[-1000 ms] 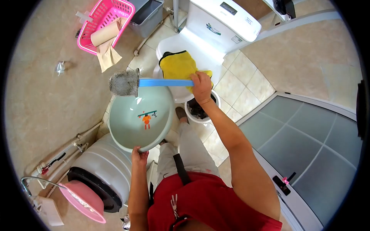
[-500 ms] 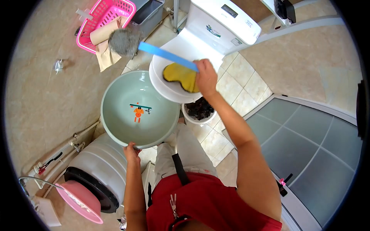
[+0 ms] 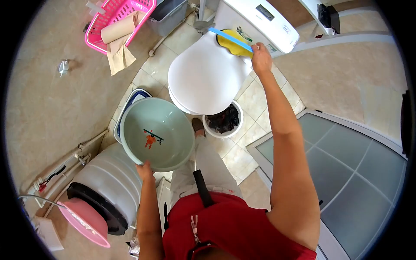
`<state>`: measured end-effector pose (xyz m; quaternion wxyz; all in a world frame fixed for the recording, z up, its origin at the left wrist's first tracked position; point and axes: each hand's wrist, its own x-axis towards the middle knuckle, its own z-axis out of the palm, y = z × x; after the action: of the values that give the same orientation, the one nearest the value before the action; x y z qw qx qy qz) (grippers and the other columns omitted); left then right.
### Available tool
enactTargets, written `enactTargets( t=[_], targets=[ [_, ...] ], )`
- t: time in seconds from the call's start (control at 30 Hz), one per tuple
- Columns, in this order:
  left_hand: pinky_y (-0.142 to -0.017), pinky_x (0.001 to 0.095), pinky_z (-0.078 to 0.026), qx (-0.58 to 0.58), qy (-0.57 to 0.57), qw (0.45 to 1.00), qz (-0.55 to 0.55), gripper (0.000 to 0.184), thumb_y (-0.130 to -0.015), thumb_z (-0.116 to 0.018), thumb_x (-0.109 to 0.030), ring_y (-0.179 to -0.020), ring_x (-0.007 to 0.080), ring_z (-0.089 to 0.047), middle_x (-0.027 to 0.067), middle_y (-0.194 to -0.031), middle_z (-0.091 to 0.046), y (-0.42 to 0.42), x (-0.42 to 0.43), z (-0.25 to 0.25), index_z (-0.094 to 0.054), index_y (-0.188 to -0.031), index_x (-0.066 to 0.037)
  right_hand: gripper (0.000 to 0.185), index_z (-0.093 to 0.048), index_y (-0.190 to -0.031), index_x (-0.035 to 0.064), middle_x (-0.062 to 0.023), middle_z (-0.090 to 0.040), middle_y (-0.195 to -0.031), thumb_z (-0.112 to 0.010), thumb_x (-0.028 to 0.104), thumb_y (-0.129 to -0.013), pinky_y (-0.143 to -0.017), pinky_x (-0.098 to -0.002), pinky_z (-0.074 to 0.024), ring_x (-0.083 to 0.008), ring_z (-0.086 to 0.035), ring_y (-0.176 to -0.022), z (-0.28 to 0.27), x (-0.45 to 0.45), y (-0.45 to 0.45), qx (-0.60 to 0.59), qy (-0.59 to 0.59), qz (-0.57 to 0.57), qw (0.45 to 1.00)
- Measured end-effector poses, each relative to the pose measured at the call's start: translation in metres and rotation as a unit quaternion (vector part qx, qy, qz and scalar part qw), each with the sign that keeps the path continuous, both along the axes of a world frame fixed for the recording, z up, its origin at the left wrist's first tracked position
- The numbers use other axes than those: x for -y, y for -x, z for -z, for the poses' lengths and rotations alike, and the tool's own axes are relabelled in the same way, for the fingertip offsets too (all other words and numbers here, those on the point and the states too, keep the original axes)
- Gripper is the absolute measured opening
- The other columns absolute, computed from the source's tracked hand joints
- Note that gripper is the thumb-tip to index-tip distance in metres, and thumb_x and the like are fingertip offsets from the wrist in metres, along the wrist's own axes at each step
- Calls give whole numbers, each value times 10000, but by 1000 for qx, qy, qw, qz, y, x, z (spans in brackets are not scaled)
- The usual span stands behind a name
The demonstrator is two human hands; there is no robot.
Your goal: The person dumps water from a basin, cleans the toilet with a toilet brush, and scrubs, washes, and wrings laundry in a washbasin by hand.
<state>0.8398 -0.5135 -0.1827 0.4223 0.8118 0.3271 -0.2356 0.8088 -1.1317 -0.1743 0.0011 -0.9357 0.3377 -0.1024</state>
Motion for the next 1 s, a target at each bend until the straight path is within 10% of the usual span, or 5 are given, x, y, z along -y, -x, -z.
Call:
enactTargets(
  t=[0.43,1.0],
  targets=[
    [-673,441,-503,-25,136,977,-163,415,-689,-583,-122,-884,253,-559,83,-1027,-518,31,-75,-75,-454,-1082,-94,148,-601,-946,118,-94,-671,-850,-486,174,-871,-711,-439,-483,-300,-637,-836,90,-86,84,-27,-394,207,895],
    [-814,442,-480,-44,206,975,-67,361,-763,-557,-139,-952,250,-569,93,-1023,-542,-12,27,-70,-426,-1092,-74,264,-575,-1078,93,-156,-623,-985,-562,72,-815,-754,-445,-472,-341,-590,-898,-34,42,39,117,34,132,984]
  ],
)
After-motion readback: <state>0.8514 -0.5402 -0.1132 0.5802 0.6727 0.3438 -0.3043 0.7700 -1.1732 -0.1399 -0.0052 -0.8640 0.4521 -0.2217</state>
